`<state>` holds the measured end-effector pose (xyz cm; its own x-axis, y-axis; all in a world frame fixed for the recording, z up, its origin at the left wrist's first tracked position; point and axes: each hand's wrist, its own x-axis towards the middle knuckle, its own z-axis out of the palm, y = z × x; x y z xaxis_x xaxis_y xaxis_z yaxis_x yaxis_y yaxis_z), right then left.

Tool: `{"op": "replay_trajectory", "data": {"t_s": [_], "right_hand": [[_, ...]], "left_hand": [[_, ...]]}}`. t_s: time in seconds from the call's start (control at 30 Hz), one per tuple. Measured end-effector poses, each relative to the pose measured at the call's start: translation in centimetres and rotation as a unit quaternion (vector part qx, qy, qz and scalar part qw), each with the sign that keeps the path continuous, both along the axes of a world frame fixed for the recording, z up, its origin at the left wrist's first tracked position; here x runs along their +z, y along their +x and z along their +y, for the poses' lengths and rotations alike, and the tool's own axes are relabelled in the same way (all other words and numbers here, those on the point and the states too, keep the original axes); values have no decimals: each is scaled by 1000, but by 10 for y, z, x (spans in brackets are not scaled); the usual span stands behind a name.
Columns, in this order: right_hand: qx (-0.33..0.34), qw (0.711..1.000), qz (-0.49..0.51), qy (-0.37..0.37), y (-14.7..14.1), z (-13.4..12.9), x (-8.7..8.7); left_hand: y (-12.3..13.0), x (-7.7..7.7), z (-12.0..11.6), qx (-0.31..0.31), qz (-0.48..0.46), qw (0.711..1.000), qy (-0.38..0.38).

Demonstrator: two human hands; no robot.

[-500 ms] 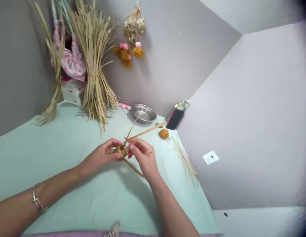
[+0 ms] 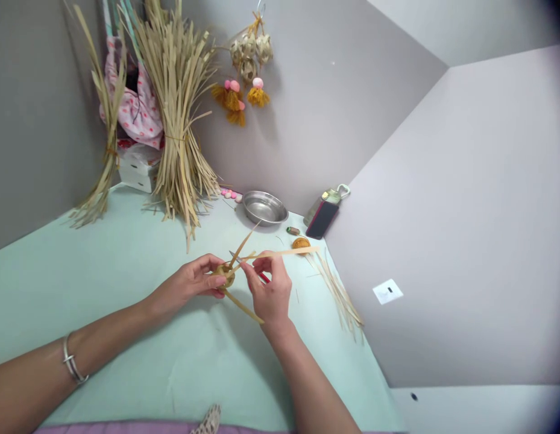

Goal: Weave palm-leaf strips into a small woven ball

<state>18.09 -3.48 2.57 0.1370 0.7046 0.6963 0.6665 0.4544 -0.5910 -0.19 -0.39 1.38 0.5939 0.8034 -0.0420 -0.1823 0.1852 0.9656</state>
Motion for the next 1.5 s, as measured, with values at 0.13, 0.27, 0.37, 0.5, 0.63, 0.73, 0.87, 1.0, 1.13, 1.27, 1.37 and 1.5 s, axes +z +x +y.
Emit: {"op": "replay_trajectory", "data": {"t_s": [0.13, 0.27, 0.37, 0.5, 0.63, 0.73, 0.87, 1.0, 1.13, 1.27, 1.37, 1.5], "right_hand": [[17, 981, -164, 105, 4, 1, -4], [10, 959, -252, 128, 7, 1, -5], [-12, 948, -284, 141, 9, 2, -5], [-5, 945, -284, 163, 11, 2, -6], [18, 956, -247, 160, 10, 0, -7], [37, 962, -220, 160, 7, -2, -7], [67, 966, -186, 165, 1, -3, -5], [74, 970, -174, 152, 0, -3, -4], [65, 974, -169, 137, 1, -3, -4], [70, 976, -163, 130, 0, -3, -4], [70, 976, -166, 124, 0, -2, -4], [66, 974, -179, 125, 2, -1, -7]], "left_hand": [[0, 3, -1, -1, -2, 1000, -5], [-2, 3, -3, -7, -3, 1000, -5], [-2, 1, -2, -14, -3, 1000, -7], [-1, -1, -2, -5, -24, 1000, -16], [0, 2, -2, -11, -47, 999, -6], [0, 4, -3, 1, -54, 999, -2], [0, 4, -3, 2, -52, 999, -4], [-2, 4, -3, -16, -43, 999, -3], [-3, 3, -3, -17, -37, 999, 3], [-4, 2, -3, -16, -37, 999, 8], [-4, 2, -3, -19, -41, 999, 12], [-4, 7, -3, -21, -43, 999, 20]]}}
